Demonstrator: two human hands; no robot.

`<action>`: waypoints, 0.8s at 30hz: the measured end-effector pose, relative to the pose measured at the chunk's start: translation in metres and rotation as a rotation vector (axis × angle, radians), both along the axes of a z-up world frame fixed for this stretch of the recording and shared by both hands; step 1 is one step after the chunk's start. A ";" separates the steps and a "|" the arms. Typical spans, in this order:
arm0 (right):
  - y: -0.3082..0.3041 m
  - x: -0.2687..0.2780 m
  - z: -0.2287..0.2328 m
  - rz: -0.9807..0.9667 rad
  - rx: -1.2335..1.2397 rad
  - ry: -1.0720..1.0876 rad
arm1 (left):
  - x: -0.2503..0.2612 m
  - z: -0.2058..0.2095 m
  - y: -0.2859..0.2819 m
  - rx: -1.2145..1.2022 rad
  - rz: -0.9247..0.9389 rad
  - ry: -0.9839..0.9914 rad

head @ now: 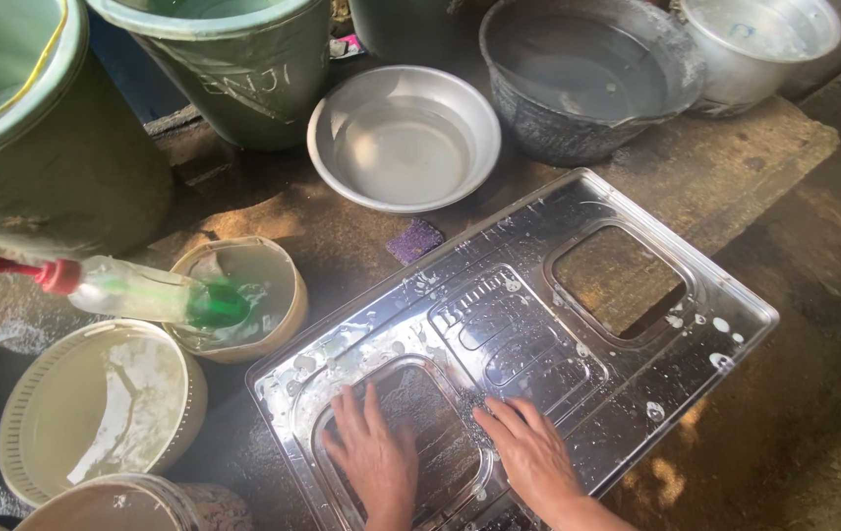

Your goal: The person scrubs a stainless steel tray with a steel wool pad, rinses it with water from a nearby bucket, and applies liquid soap to continue cleaning. The tray is handled repeatedly, with both hands used to scrub and rinse different sections.

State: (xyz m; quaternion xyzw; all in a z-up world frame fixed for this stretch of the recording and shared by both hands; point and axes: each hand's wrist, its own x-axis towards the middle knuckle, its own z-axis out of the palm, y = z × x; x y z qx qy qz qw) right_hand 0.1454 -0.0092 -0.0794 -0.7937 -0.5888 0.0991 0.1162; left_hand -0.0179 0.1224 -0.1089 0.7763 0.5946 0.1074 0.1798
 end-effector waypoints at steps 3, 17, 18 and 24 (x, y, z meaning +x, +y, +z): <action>0.020 0.006 -0.012 0.053 0.065 0.024 | -0.014 -0.005 0.009 -0.049 0.091 0.192; -0.007 0.028 -0.023 0.282 0.073 0.155 | -0.071 -0.020 0.009 0.164 0.085 0.275; -0.015 0.030 -0.026 0.281 0.050 0.148 | -0.072 -0.023 0.010 0.172 0.081 0.216; 0.049 0.024 -0.037 0.232 0.084 0.117 | -0.078 -0.039 0.011 0.167 0.086 0.135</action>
